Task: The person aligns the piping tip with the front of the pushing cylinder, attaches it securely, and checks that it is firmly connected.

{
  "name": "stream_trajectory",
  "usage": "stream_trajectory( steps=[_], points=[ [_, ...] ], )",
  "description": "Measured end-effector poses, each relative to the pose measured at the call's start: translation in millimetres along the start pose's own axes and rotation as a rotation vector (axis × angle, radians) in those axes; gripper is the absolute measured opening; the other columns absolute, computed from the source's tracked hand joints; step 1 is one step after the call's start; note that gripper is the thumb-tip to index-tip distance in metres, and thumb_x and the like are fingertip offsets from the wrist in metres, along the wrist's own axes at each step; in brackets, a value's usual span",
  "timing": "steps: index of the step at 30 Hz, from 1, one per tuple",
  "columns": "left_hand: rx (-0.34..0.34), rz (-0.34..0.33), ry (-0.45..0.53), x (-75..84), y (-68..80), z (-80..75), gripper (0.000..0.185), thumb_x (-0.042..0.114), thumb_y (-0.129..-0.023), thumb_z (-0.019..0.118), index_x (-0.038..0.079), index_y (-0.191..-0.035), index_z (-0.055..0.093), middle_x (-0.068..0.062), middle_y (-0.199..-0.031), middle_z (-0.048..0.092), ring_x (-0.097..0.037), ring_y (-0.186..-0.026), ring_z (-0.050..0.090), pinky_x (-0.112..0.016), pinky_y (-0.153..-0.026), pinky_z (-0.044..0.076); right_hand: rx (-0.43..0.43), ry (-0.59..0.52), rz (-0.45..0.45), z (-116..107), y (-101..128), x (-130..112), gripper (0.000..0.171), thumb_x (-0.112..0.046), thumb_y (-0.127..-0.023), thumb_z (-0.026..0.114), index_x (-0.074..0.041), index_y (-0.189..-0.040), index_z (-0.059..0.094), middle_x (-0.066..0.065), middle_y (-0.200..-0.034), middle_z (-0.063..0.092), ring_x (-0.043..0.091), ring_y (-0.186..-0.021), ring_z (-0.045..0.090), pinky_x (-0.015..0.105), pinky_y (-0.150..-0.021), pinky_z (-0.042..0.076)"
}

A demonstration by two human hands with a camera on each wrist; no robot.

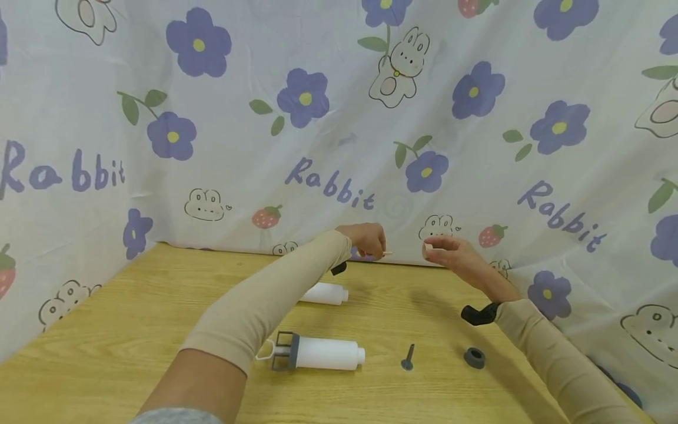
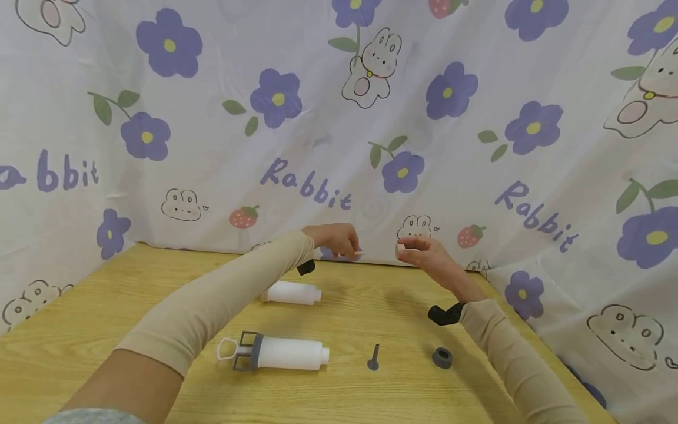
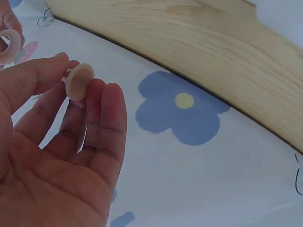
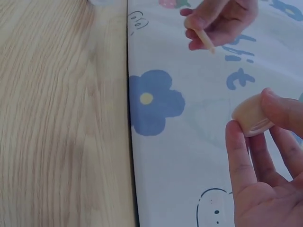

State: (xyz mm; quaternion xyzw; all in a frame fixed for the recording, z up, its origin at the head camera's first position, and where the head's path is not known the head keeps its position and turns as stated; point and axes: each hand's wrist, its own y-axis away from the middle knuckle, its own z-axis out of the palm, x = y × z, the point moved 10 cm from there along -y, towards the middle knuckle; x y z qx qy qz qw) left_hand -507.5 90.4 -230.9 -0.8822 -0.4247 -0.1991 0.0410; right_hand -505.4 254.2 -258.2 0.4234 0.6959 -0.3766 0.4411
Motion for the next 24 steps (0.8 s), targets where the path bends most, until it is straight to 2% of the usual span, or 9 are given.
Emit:
stream_trajectory(
  steps=[4, 6, 8, 11, 16, 20, 24],
  points=[
    [0.004, 0.009, 0.009, 5.8, -3.5, -2.6, 0.015, 0.009, -0.083, 0.058, 0.008, -0.095, 0.069, -0.002, -0.072, 0.056, -0.013, -0.063, 0.045, -0.031, -0.071, 0.053, 0.016, -0.013, -0.012, 6, -2, 1, 0.047, -0.021, -0.087, 0.058, -0.005, -0.128, 0.044, -0.001, -0.121, 0.048, 0.01, -0.102, 0.058, 0.03, -0.094, 0.044],
    [0.001, 0.014, 0.018, 9.4, -4.9, -2.5, 0.016, 0.01, -0.083, 0.059, 0.009, -0.096, 0.068, -0.002, -0.077, 0.06, -0.013, -0.065, 0.049, -0.033, -0.074, 0.053, 0.026, -0.015, -0.007, 10, -3, 2, 0.048, -0.023, -0.086, 0.06, -0.005, -0.128, 0.044, -0.002, -0.116, 0.052, 0.011, -0.102, 0.058, 0.034, -0.097, 0.042],
    [-0.004, 0.024, 0.034, 13.6, -5.6, -1.7, 0.018, 0.01, -0.083, 0.059, 0.008, -0.099, 0.068, -0.008, -0.085, 0.064, -0.014, -0.066, 0.05, -0.034, -0.076, 0.052, 0.016, -0.01, -0.006, 17, -4, 2, 0.051, -0.024, -0.086, 0.059, -0.004, -0.13, 0.042, -0.002, -0.117, 0.052, 0.012, -0.104, 0.058, 0.04, -0.1, 0.038],
    [-0.002, 0.032, 0.037, 19.6, -6.3, -1.4, 0.018, 0.01, -0.083, 0.059, 0.008, -0.099, 0.067, -0.009, -0.095, 0.065, -0.014, -0.07, 0.054, -0.032, -0.075, 0.053, 0.004, 0.018, 0.001, 25, -5, 2, 0.052, -0.026, -0.085, 0.06, -0.005, -0.13, 0.043, 0.002, -0.119, 0.053, 0.015, -0.106, 0.057, 0.041, -0.1, 0.038],
    [-0.016, 0.032, 0.05, 25.5, -5.1, 0.5, 0.017, 0.011, -0.083, 0.059, 0.008, -0.098, 0.067, -0.007, -0.095, 0.065, -0.013, -0.071, 0.054, -0.031, -0.076, 0.052, -0.02, 0.073, 0.003, 35, -6, 0, 0.053, -0.03, -0.085, 0.06, -0.008, -0.131, 0.043, 0.008, -0.128, 0.048, 0.017, -0.109, 0.055, 0.042, -0.101, 0.036],
    [-0.032, 0.025, 0.088, 28.2, -3.2, 3.1, 0.022, 0.01, -0.084, 0.059, 0.007, -0.105, 0.065, -0.006, -0.09, 0.062, -0.015, -0.071, 0.05, -0.032, -0.077, 0.052, -0.057, -0.005, -0.004, 42, -8, -1, 0.053, -0.024, -0.087, 0.058, -0.004, -0.132, 0.039, 0.011, -0.133, 0.042, 0.015, -0.109, 0.054, 0.038, -0.1, 0.038],
    [-0.033, 0.031, 0.128, 31.9, -2.7, 4.8, 0.028, 0.01, -0.083, 0.06, 0.003, -0.11, 0.061, -0.006, -0.086, 0.058, -0.015, -0.069, 0.049, -0.035, -0.081, 0.051, -0.078, -0.1, -0.011, 46, -9, 0, 0.049, -0.016, -0.088, 0.057, 0.0, -0.131, 0.039, 0.01, -0.131, 0.042, 0.012, -0.108, 0.055, 0.031, -0.097, 0.042]
  ],
)
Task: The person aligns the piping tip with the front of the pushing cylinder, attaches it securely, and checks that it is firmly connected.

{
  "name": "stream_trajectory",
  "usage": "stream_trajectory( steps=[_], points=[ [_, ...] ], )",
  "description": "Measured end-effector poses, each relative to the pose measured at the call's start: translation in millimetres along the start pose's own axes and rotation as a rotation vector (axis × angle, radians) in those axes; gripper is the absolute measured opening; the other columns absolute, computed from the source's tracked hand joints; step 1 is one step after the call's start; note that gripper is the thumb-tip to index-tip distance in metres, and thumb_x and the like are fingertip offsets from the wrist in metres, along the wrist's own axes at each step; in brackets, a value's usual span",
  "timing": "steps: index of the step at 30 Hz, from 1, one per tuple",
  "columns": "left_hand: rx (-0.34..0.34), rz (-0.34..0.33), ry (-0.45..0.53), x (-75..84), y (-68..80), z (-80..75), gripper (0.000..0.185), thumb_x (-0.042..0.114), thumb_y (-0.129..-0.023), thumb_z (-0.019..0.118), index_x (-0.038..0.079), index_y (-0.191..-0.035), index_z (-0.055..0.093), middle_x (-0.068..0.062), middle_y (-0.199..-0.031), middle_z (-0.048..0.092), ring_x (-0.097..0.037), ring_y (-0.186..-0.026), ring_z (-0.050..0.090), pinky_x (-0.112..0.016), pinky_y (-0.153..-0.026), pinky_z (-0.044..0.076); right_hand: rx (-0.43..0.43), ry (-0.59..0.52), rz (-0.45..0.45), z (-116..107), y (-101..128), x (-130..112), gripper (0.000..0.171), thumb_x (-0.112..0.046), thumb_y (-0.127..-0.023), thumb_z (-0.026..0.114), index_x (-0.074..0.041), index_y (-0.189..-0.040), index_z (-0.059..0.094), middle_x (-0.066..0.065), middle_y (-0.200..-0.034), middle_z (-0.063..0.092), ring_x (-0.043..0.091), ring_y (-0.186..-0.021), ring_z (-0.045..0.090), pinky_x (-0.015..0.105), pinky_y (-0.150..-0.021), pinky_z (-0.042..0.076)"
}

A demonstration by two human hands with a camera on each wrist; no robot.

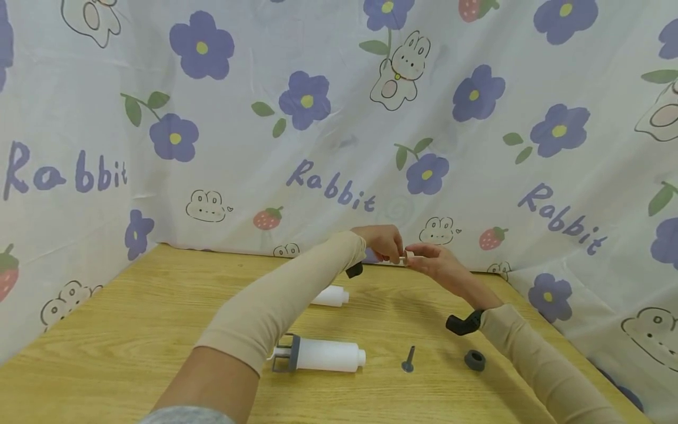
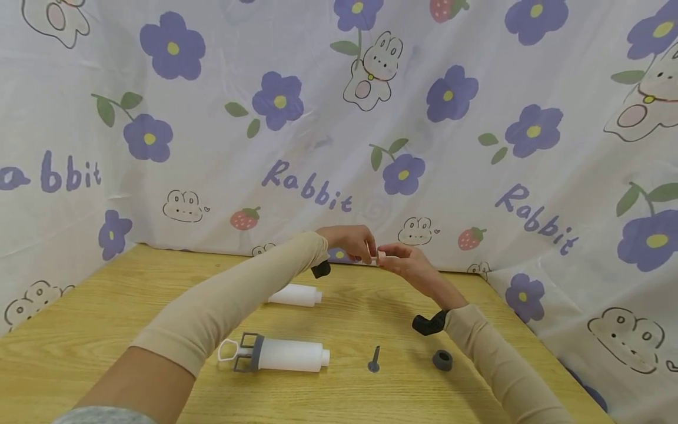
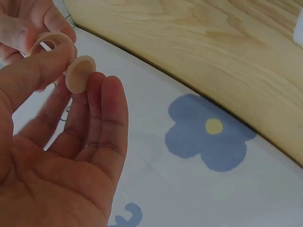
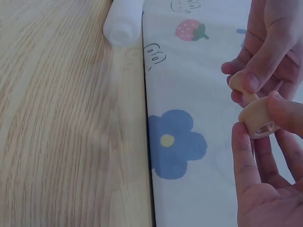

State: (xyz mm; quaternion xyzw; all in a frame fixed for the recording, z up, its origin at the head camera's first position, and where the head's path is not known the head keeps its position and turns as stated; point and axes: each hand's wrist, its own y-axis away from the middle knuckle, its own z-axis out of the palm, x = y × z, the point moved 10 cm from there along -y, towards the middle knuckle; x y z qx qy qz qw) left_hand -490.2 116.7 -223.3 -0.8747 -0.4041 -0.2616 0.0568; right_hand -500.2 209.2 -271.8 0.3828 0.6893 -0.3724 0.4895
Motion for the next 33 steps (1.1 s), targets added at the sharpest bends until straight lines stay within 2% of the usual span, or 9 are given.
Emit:
stream_trajectory(
  steps=[2, 9, 13, 16, 20, 27, 30, 33],
  points=[
    [0.006, -0.004, 0.031, 0.7, -0.7, 0.5, 0.029, 0.01, -0.081, 0.062, 0.003, -0.11, 0.058, -0.006, -0.085, 0.058, -0.015, -0.07, 0.05, -0.036, -0.082, 0.051, -0.011, 0.009, -0.004, 2, 0, 1, 0.046, -0.016, -0.089, 0.055, -0.001, -0.13, 0.04, 0.007, -0.128, 0.045, 0.012, -0.108, 0.054, 0.029, -0.096, 0.043],
    [0.02, -0.036, 0.206, 0.4, -6.9, 0.7, 0.037, 0.004, -0.075, 0.065, 0.002, -0.109, 0.05, -0.008, -0.087, 0.059, -0.021, -0.076, 0.057, -0.033, -0.079, 0.052, -0.027, 0.002, 0.003, 8, 1, 0, 0.045, -0.017, -0.09, 0.054, -0.003, -0.13, 0.039, 0.004, -0.124, 0.048, 0.014, -0.11, 0.054, 0.04, -0.103, 0.034],
    [-0.006, -0.034, 0.359, -1.9, -11.6, 3.6, 0.038, -0.002, -0.074, 0.063, 0.001, -0.11, 0.048, -0.01, -0.087, 0.059, -0.026, -0.085, 0.058, -0.037, -0.084, 0.05, 0.007, -0.015, 0.005, 6, 2, -4, 0.045, -0.016, -0.089, 0.054, -0.002, -0.13, 0.04, 0.004, -0.123, 0.047, 0.012, -0.108, 0.054, 0.038, -0.102, 0.036],
    [-0.03, -0.033, 0.444, -3.9, -14.5, 7.4, 0.04, -0.004, -0.074, 0.06, 0.0, -0.111, 0.047, -0.01, -0.086, 0.059, -0.025, -0.084, 0.058, -0.039, -0.088, 0.048, 0.021, -0.022, 0.012, 4, 2, -3, 0.045, -0.016, -0.088, 0.056, -0.001, -0.128, 0.041, 0.004, -0.121, 0.048, 0.012, -0.107, 0.055, 0.036, -0.101, 0.038],
    [-0.044, -0.019, 0.479, -4.0, -16.7, 11.2, 0.041, -0.006, -0.074, 0.058, 0.001, -0.114, 0.047, -0.01, -0.088, 0.06, -0.021, -0.079, 0.057, -0.041, -0.091, 0.046, 0.024, -0.038, 0.01, 2, 3, -1, 0.043, -0.015, -0.087, 0.057, -0.001, -0.125, 0.043, 0.004, -0.12, 0.047, 0.011, -0.106, 0.056, 0.032, -0.098, 0.041],
    [-0.027, 0.01, 0.533, -5.4, -17.8, 13.5, 0.041, -0.009, -0.076, 0.058, 0.001, -0.115, 0.048, -0.011, -0.092, 0.059, -0.02, -0.078, 0.059, -0.042, -0.091, 0.045, -0.009, -0.109, -0.019, 5, 4, -2, 0.033, -0.011, -0.088, 0.056, -0.002, -0.119, 0.048, 0.003, -0.122, 0.045, 0.013, -0.106, 0.057, 0.032, -0.096, 0.042],
    [-0.03, 0.023, 0.519, -6.8, -16.8, 13.8, 0.039, -0.004, -0.078, 0.06, 0.002, -0.115, 0.049, -0.012, -0.092, 0.06, -0.022, -0.082, 0.06, -0.041, -0.089, 0.047, -0.03, -0.126, -0.027, 7, 4, -3, 0.027, -0.008, -0.089, 0.053, -0.003, -0.116, 0.05, 0.001, -0.116, 0.049, 0.013, -0.105, 0.057, 0.029, -0.094, 0.044],
    [-0.041, 0.03, 0.499, -10.0, -14.8, 13.3, 0.041, 0.003, -0.079, 0.064, 0.005, -0.116, 0.048, -0.01, -0.097, 0.06, -0.025, -0.093, 0.061, -0.04, -0.088, 0.048, -0.04, -0.127, -0.033, 7, 4, -2, 0.026, -0.007, -0.09, 0.05, -0.003, -0.116, 0.05, 0.0, -0.11, 0.054, 0.013, -0.105, 0.057, 0.027, -0.093, 0.044]
  ],
)
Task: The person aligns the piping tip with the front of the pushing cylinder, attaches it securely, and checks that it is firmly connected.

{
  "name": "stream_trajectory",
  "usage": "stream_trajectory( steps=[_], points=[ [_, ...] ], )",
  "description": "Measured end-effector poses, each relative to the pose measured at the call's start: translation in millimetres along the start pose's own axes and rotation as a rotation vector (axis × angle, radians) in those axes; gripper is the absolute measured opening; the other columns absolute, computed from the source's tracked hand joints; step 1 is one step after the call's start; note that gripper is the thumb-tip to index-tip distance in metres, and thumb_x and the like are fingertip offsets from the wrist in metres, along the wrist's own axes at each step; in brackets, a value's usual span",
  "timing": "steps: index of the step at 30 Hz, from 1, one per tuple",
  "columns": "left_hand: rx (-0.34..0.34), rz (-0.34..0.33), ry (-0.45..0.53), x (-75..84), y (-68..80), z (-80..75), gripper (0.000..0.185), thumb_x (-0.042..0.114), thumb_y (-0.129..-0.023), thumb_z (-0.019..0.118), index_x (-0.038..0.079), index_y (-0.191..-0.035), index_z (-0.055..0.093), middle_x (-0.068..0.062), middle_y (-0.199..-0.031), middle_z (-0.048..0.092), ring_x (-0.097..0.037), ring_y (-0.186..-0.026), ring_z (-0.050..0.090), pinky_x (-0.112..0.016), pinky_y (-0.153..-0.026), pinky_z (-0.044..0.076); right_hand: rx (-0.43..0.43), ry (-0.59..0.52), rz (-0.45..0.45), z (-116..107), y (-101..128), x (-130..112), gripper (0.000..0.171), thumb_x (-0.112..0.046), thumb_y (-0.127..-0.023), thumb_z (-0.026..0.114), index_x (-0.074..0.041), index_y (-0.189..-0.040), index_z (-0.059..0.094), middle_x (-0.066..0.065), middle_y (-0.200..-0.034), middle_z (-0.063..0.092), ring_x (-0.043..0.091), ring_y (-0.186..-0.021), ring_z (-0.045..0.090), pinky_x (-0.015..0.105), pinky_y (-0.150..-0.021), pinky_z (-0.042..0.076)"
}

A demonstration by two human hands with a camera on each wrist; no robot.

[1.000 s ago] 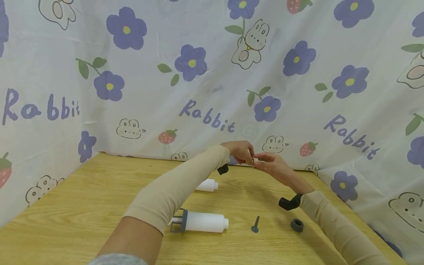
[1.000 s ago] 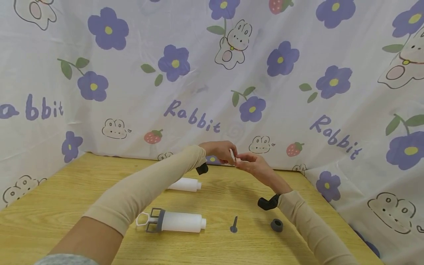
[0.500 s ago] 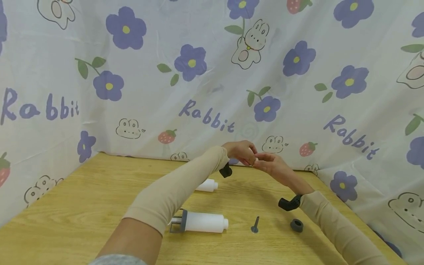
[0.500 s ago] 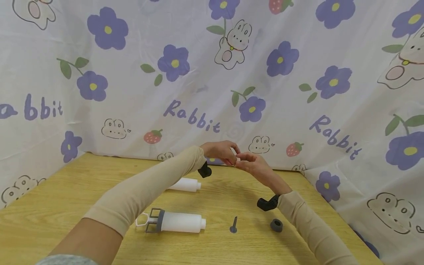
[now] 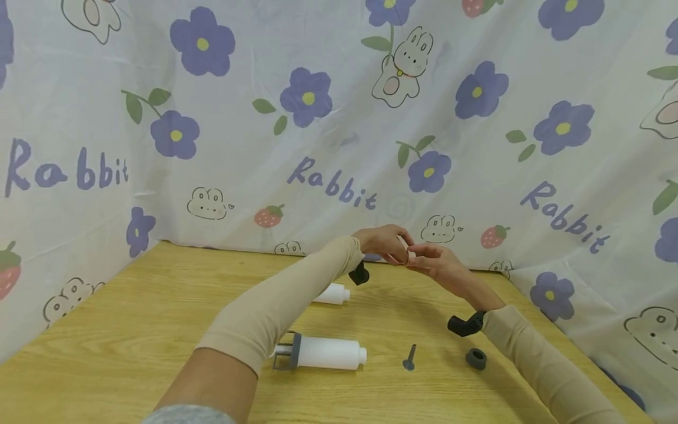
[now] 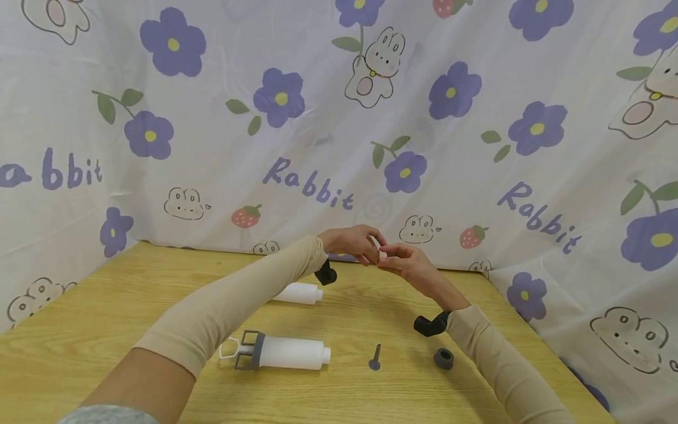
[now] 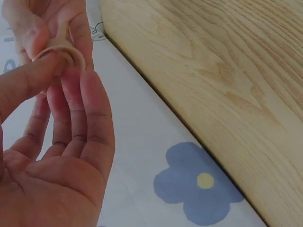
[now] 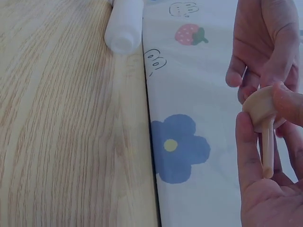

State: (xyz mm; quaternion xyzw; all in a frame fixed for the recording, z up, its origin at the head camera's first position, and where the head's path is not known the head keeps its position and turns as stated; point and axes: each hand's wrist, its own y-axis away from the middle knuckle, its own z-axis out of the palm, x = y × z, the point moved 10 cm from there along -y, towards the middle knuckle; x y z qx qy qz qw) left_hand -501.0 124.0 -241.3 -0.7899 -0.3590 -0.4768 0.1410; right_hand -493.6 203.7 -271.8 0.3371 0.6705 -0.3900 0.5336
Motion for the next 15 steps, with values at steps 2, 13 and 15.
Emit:
stream_trajectory(
  steps=[2, 13, 15],
  points=[
    [-0.002, -0.001, -0.01, -1.5, 2.2, -3.5, 0.043, 0.008, -0.08, 0.065, 0.007, -0.119, 0.047, -0.01, -0.101, 0.059, -0.026, -0.099, 0.059, -0.04, -0.089, 0.047, 0.001, 0.003, 0.0, -1, 0, 0, 0.028, -0.007, -0.09, 0.05, -0.002, -0.118, 0.049, -0.001, -0.107, 0.056, 0.014, -0.105, 0.057, 0.026, -0.094, 0.044],
    [-0.03, -0.082, -0.067, -30.8, 27.9, -42.4, 0.037, 0.024, -0.082, 0.064, 0.014, -0.115, 0.052, -0.007, -0.108, 0.06, -0.023, -0.099, 0.059, -0.037, -0.084, 0.049, 0.014, 0.034, -0.001, -5, 3, 0, 0.031, -0.008, -0.089, 0.052, 0.0, -0.119, 0.049, 0.001, -0.101, 0.059, 0.02, -0.103, 0.056, 0.029, -0.095, 0.044],
    [-0.04, -0.089, -0.076, -38.9, 35.6, -50.3, 0.037, 0.026, -0.082, 0.064, 0.015, -0.115, 0.052, -0.006, -0.109, 0.06, -0.023, -0.1, 0.058, -0.037, -0.082, 0.049, 0.008, 0.018, -0.005, -5, 2, 0, 0.031, -0.006, -0.089, 0.053, 0.0, -0.119, 0.049, 0.001, -0.101, 0.059, 0.017, -0.101, 0.057, 0.03, -0.095, 0.044]
  ],
)
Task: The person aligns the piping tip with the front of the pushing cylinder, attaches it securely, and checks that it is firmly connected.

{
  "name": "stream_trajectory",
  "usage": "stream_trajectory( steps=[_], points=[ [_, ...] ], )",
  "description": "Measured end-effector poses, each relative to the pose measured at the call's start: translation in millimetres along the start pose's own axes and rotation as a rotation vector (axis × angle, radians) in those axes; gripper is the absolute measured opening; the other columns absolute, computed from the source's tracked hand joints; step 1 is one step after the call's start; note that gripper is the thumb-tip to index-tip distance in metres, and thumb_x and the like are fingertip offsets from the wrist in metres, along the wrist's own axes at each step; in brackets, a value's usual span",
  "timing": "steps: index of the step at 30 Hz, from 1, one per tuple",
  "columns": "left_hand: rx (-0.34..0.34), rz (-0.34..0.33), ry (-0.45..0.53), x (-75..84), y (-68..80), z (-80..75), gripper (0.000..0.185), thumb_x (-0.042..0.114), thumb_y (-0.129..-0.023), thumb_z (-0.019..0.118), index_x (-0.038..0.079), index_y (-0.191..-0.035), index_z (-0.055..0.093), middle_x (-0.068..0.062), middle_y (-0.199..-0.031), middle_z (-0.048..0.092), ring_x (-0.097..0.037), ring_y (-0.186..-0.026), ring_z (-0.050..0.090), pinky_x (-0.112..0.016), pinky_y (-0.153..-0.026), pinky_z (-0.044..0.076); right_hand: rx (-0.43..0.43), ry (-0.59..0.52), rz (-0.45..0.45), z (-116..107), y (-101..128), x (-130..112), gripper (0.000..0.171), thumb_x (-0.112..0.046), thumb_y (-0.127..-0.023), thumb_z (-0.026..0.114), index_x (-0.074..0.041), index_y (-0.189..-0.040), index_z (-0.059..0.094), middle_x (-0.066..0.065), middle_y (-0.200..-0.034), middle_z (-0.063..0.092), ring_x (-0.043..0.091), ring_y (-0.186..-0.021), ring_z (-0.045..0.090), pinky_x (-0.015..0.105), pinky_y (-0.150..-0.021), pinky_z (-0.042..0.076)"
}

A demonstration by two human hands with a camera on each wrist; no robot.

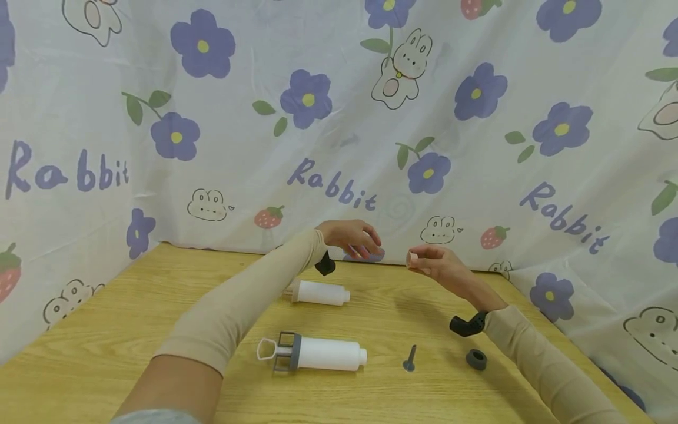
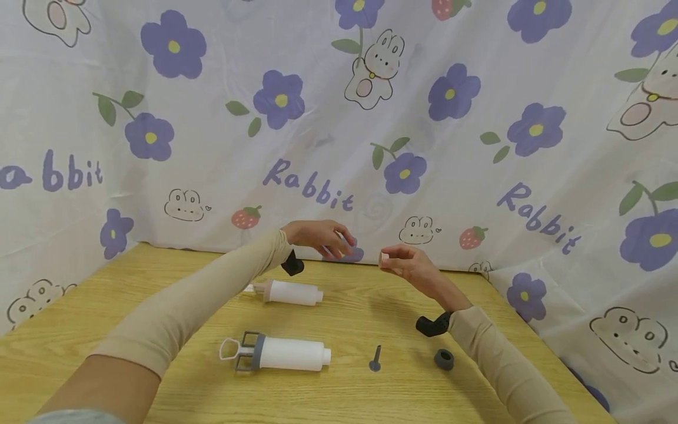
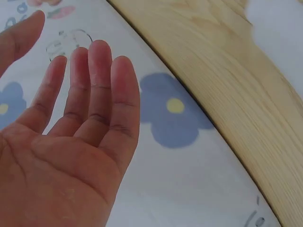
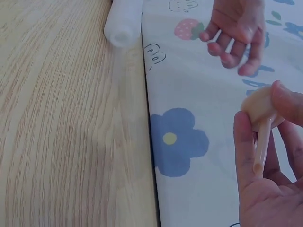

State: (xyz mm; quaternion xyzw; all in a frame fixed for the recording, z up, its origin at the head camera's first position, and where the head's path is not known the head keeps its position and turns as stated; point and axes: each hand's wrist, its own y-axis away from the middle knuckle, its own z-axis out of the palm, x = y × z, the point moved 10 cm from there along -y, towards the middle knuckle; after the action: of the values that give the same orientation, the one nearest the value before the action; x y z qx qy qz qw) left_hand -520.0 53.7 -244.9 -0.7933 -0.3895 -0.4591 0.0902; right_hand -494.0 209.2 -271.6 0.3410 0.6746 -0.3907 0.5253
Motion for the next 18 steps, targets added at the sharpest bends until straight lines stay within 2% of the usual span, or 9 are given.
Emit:
stream_trajectory(
  steps=[5, 11, 15, 18],
  points=[
    [-0.014, 0.002, 0.023, -24.1, 20.8, -16.8, 0.04, 0.028, -0.084, 0.062, 0.015, -0.12, 0.049, -0.006, -0.116, 0.056, -0.024, -0.106, 0.055, -0.041, -0.088, 0.046, -0.01, 0.012, 0.014, -2, -1, 0, 0.037, -0.008, -0.089, 0.052, 0.003, -0.124, 0.044, 0.001, -0.103, 0.058, 0.02, -0.105, 0.055, 0.028, -0.095, 0.043],
    [0.028, -0.019, 0.081, -54.4, 36.5, -34.8, 0.043, 0.028, -0.085, 0.06, 0.013, -0.124, 0.046, -0.006, -0.121, 0.054, -0.024, -0.11, 0.053, -0.043, -0.093, 0.043, -0.019, -0.006, 0.008, -4, 0, 0, 0.033, -0.005, -0.089, 0.052, 0.002, -0.121, 0.047, 0.002, -0.101, 0.058, 0.017, -0.099, 0.058, 0.03, -0.095, 0.044],
    [0.039, -0.011, 0.103, -67.0, 40.8, -38.1, 0.046, 0.037, -0.087, 0.056, 0.016, -0.127, 0.044, -0.007, -0.125, 0.05, -0.025, -0.113, 0.051, -0.043, -0.095, 0.042, -0.028, -0.049, 0.014, -4, 2, 4, 0.029, -0.002, -0.088, 0.052, 0.0, -0.118, 0.05, 0.003, -0.101, 0.058, 0.017, -0.098, 0.058, 0.031, -0.095, 0.043],
    [0.025, 0.026, 0.143, -74.6, 43.9, -40.0, 0.056, 0.05, -0.088, 0.046, 0.02, -0.134, 0.036, -0.009, -0.132, 0.043, -0.025, -0.118, 0.047, -0.044, -0.1, 0.037, -0.027, -0.059, 0.015, -4, 3, 6, 0.028, -0.002, -0.089, 0.051, -0.001, -0.116, 0.051, 0.003, -0.101, 0.058, 0.017, -0.098, 0.058, 0.03, -0.095, 0.044]
  ],
)
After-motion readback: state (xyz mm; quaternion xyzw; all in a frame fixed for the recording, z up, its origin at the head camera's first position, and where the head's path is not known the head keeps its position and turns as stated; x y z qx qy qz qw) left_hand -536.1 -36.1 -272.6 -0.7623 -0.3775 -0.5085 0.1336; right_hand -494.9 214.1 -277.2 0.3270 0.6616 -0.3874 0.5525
